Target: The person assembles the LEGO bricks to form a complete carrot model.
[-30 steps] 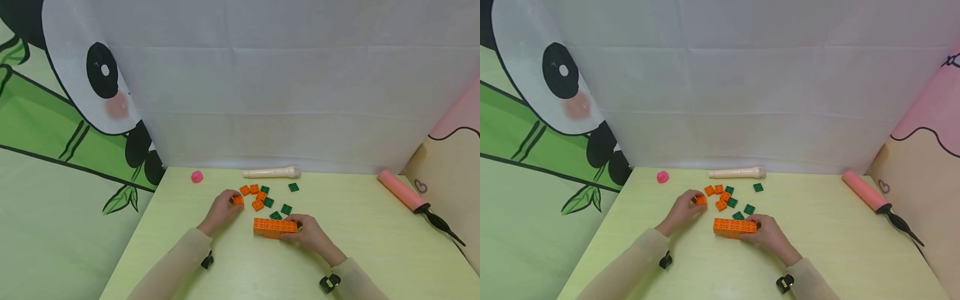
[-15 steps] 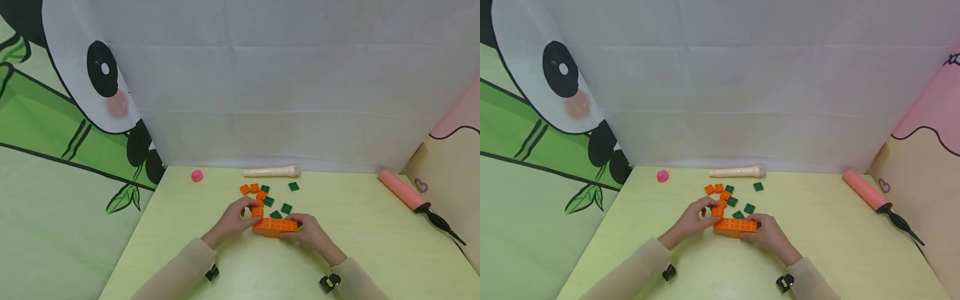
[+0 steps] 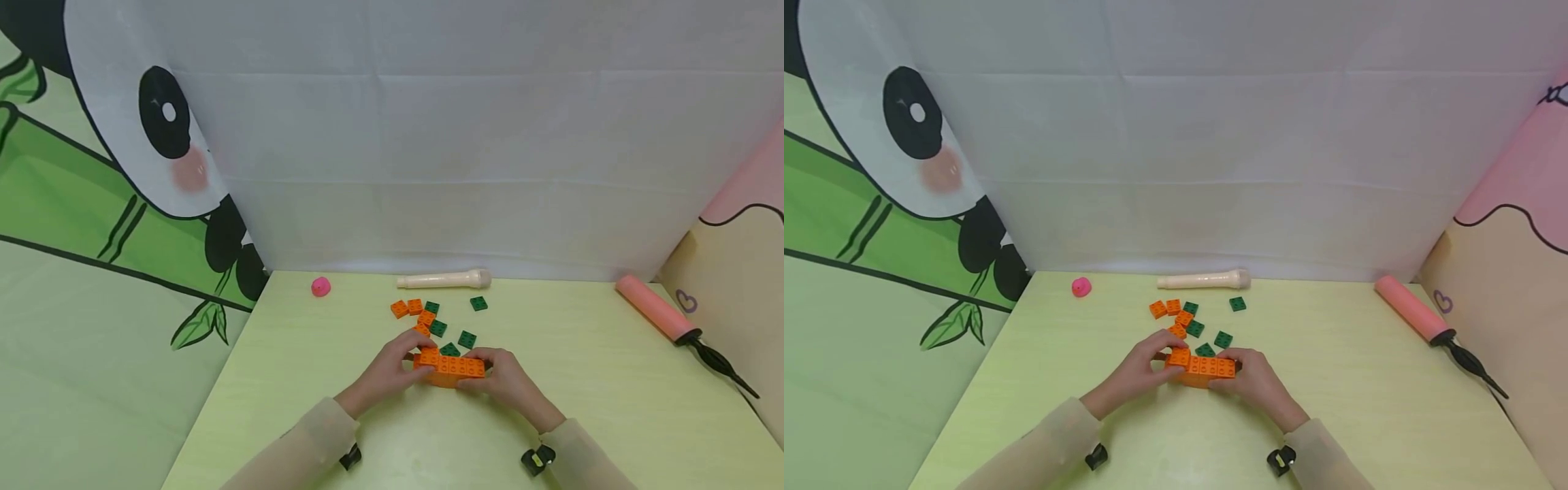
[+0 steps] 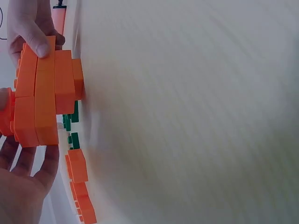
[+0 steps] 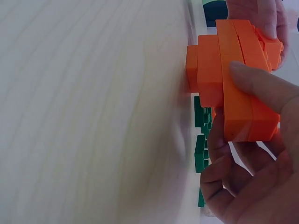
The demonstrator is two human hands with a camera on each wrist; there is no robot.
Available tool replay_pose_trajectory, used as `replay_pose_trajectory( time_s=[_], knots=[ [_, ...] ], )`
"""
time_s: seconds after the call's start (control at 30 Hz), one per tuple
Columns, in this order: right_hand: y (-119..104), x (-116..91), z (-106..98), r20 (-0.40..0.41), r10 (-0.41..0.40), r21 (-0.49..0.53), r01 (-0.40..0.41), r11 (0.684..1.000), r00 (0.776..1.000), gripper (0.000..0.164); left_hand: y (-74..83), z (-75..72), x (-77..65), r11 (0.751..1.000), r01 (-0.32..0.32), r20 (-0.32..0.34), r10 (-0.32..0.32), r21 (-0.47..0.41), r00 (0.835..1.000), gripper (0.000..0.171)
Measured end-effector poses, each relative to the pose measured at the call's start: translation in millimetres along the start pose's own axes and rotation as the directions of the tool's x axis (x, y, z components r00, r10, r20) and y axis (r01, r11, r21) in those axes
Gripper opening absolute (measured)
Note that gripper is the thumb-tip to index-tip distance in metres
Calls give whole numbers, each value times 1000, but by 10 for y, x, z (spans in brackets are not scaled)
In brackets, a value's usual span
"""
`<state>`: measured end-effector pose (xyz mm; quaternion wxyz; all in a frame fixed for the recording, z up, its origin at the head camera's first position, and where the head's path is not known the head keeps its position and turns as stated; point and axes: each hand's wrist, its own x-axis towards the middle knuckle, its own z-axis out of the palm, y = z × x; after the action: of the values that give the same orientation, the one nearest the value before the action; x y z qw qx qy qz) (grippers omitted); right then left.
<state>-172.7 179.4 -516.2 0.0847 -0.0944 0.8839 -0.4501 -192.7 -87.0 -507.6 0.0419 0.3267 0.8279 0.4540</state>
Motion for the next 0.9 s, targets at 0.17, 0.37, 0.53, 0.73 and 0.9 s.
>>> replay_pose_trajectory(
  time_s=[0.17,0.37,0.53,0.73,0.9],
  knots=[
    [9,8,1,1,-10,7,10,1000,1000,35,31,32,-23,998,57,15,-57,-32,998,38],
    [13,4,5,-2,-5,2,5,1000,1000,35,16,75,-45,996,82,38,-80,-33,996,41],
    [13,1,10,-2,1,4,-1,1000,1000,35,3,93,-56,994,98,23,-97,-39,995,39],
    [10,6,7,-1,-5,6,5,1000,1000,35,2,97,-51,986,127,4,-127,-111,992,34],
    [23,19,14,-2,2,13,-2,1000,1000,35,-10,98,-40,981,136,-5,-138,-139,990,31]
  ],
)
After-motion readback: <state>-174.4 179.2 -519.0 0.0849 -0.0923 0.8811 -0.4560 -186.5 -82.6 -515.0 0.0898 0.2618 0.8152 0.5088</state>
